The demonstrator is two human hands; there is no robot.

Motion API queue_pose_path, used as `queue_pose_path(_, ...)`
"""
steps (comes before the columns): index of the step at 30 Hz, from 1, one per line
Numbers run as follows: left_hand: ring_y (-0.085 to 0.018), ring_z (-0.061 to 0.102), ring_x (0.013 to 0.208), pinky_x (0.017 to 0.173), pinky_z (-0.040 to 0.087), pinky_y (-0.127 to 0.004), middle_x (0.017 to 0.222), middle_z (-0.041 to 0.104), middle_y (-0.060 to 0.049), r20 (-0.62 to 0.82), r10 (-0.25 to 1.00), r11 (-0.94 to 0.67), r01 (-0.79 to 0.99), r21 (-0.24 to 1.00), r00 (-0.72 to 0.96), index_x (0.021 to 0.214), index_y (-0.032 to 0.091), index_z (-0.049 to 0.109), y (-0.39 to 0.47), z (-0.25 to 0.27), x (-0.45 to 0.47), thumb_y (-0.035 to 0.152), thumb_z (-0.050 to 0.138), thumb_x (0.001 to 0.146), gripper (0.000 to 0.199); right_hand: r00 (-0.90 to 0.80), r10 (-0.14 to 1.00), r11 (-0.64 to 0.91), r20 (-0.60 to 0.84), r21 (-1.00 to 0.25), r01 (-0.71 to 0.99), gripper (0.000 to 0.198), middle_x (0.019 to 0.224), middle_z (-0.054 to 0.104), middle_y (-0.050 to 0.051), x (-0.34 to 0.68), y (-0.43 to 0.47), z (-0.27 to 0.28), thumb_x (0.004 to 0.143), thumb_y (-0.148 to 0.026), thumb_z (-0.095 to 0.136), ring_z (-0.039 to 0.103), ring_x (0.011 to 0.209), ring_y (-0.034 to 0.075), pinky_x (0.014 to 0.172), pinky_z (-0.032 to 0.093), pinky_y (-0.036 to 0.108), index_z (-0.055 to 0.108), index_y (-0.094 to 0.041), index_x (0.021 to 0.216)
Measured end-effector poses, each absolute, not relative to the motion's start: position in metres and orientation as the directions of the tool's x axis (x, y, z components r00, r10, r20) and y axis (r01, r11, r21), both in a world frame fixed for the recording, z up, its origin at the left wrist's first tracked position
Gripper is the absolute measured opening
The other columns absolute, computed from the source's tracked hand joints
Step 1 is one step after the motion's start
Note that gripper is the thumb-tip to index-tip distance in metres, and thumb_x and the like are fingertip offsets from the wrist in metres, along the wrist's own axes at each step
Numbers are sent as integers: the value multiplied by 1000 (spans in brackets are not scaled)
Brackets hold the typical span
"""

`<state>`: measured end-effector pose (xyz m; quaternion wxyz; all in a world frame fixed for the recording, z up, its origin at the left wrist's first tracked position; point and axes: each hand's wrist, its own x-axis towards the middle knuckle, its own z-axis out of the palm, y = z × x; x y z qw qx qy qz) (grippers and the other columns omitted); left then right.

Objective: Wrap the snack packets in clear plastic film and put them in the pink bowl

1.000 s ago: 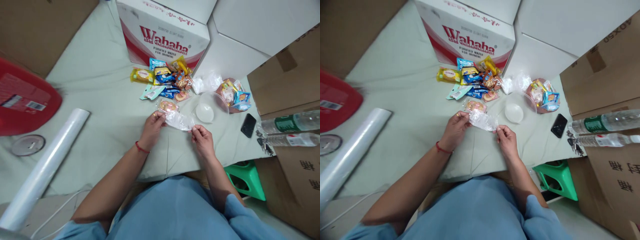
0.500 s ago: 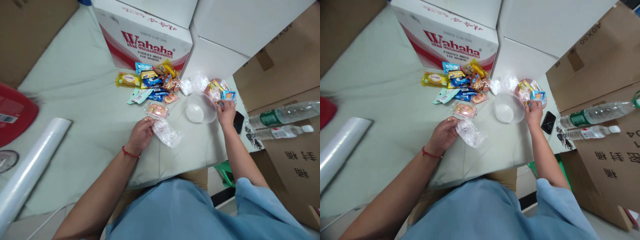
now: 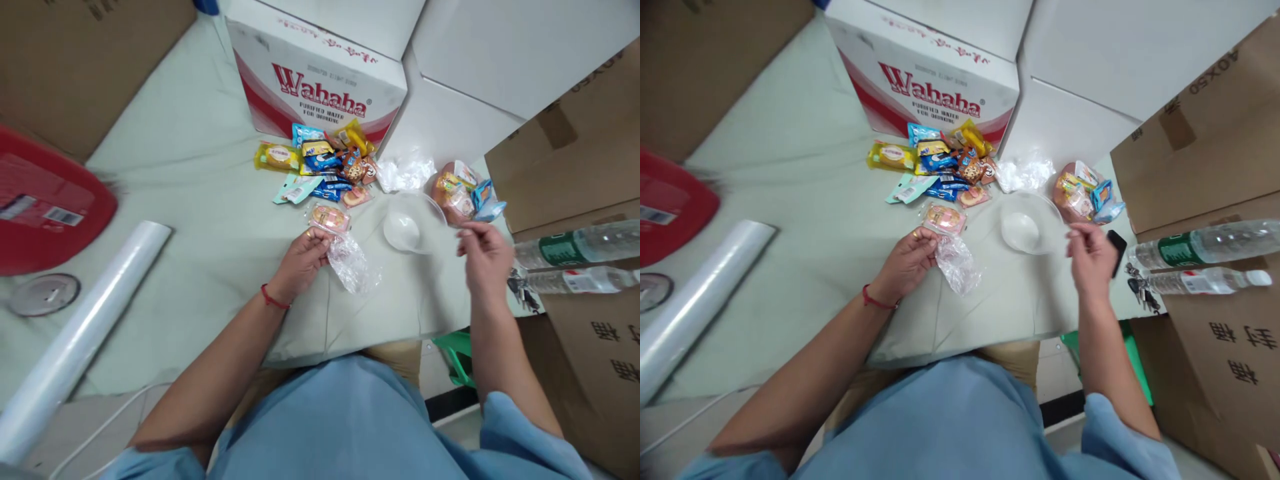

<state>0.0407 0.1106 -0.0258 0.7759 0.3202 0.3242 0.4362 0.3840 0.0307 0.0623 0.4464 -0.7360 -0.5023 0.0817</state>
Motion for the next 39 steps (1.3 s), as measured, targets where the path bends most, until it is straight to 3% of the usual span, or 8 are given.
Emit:
queue_pose_path(4,-12,61,73,70,52,-25,84,68,2,-176,901,359,-450,818,397,87,21,61,108,-26,41,47,93,72,44,321,947,-105,11,-934,343,31,93,74,4,277,19,53,93,-51,72,61,65,15,50,49,26,76,-25,111)
queue_pose_path(9,-11,57,74,71,50,-24,86,68,1,-129,912,314,-459,831,390,86,21,60,108,-26,43,51,92,74,45,29,951,-309,-308,-945,108,41,77,65,-2,241,25,29,79,-52,87,49,56,11,46,39,23,73,-23,105)
queue_pose_path(12,-12,59,78,74,50,-25,94,69,-1,-141,928,296,-455,840,345,86,21,58,111,-27,44,50,89,75,43,13,949,-313,-314,-945,94,33,69,57,-5,240,20,16,80,-48,84,42,53,10,47,34,23,70,-23,95)
queue_pose_path(17,-11,55,78,70,45,-23,96,65,1,-45,992,74,-243,967,121,91,23,63,108,-27,43,37,90,72,36,325,941,-202,-91,-924,326,18,73,62,-2,232,10,-1,87,-41,73,48,60,14,57,41,26,69,-24,90)
queue_pose_path(20,-11,48,66,65,41,-25,73,57,3,-37,953,90,-163,983,299,78,20,64,100,-25,44,46,82,82,31,353,934,-139,51,-860,491,12,75,65,-1,224,9,-4,92,-36,68,52,64,16,66,46,30,69,-25,90)
queue_pose_path(25,-15,59,76,76,48,-29,81,67,0,-92,891,179,-158,971,444,85,18,69,91,-27,52,46,81,78,31,233,968,-52,90,-839,541,12,75,63,0,210,12,-2,93,-36,68,52,64,17,67,46,31,69,-26,87)
queue_pose_path(35,-7,37,55,52,28,-23,65,53,6,-193,848,370,-290,883,494,74,19,61,95,-24,50,32,76,71,20,275,918,-229,-285,-949,-217,42,64,47,-6,212,21,11,68,-50,92,36,55,8,49,30,20,64,-21,80)
queue_pose_path(39,-8,48,59,54,33,-21,66,57,4,-213,862,419,-409,811,460,72,19,58,100,-23,47,28,76,67,20,288,899,-212,-330,-903,-373,45,65,45,-7,227,22,17,63,-44,97,37,55,7,45,29,16,62,-21,79)
